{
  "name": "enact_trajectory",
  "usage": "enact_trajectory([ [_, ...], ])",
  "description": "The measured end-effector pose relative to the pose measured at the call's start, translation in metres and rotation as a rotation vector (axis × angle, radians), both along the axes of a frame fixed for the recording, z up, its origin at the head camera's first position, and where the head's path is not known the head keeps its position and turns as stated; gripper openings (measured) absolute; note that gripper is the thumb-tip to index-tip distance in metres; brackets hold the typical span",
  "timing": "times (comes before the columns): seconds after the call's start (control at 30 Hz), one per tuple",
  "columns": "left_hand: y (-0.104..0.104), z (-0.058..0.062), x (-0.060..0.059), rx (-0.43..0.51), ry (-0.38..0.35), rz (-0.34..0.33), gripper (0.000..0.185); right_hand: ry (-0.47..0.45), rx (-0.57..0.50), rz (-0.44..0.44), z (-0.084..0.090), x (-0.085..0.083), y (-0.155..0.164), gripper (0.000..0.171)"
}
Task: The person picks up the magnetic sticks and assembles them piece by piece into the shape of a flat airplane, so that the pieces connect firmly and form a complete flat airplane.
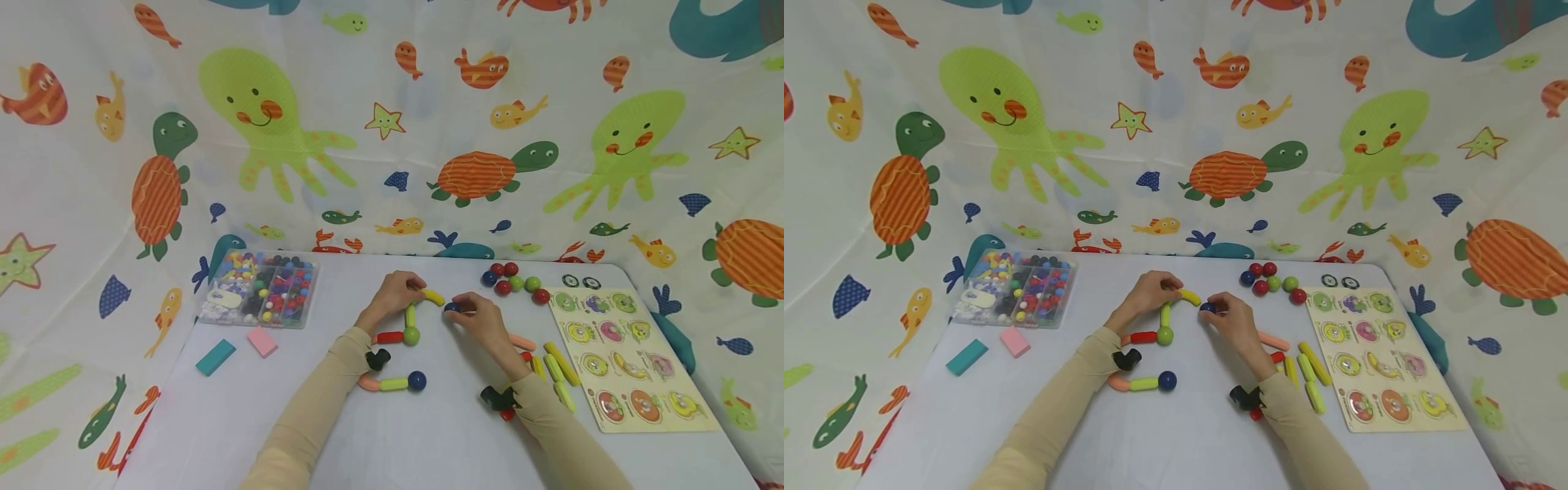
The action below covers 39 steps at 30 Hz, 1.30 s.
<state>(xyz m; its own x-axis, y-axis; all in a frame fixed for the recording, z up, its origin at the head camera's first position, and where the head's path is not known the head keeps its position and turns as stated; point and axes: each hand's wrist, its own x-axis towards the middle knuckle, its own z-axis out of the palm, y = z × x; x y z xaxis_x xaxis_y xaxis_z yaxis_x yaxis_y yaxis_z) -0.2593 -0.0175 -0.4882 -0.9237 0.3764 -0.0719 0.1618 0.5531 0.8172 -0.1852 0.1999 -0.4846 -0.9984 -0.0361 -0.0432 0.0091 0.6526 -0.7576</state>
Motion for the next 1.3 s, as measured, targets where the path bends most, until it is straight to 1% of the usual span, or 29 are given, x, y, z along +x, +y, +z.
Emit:
enact_trajectory([
  [0.23,-0.002,-0.001,-0.001,-0.01,0.003,-0.007,0.022,0.009,-0.006,-0.012,-0.004,-0.001,-0.009,0.037],
  [0.47,-0.002,-0.001,-0.003,-0.018,0.008,-0.025,0.021,0.01,-0.01,-0.021,-0.007,-0.002,-0.011,0.038],
  [0.83,-0.003,-0.001,-0.002,-0.022,-0.018,-0.029,0.021,0.005,-0.011,-0.031,-0.008,-0.002,-0.012,0.037],
  [1.0,-0.005,0.002,0.001,-0.022,-0.023,-0.01,0.023,0.005,-0.018,-0.02,-0.008,-0.001,-0.01,0.04],
  [1.13,-0.011,0.005,0.003,-0.007,0.007,0.01,0.025,0.001,-0.031,-0.03,-0.004,0.0,-0.004,0.04],
  [1.23,-0.017,0.008,0.006,-0.004,0.023,0.032,0.025,0.018,-0.046,-0.033,0.001,0.002,0.005,0.038],
  [1.3,-0.024,0.012,0.01,-0.002,0.024,0.052,0.026,0.046,-0.047,-0.029,0.005,0.003,0.014,0.038],
])
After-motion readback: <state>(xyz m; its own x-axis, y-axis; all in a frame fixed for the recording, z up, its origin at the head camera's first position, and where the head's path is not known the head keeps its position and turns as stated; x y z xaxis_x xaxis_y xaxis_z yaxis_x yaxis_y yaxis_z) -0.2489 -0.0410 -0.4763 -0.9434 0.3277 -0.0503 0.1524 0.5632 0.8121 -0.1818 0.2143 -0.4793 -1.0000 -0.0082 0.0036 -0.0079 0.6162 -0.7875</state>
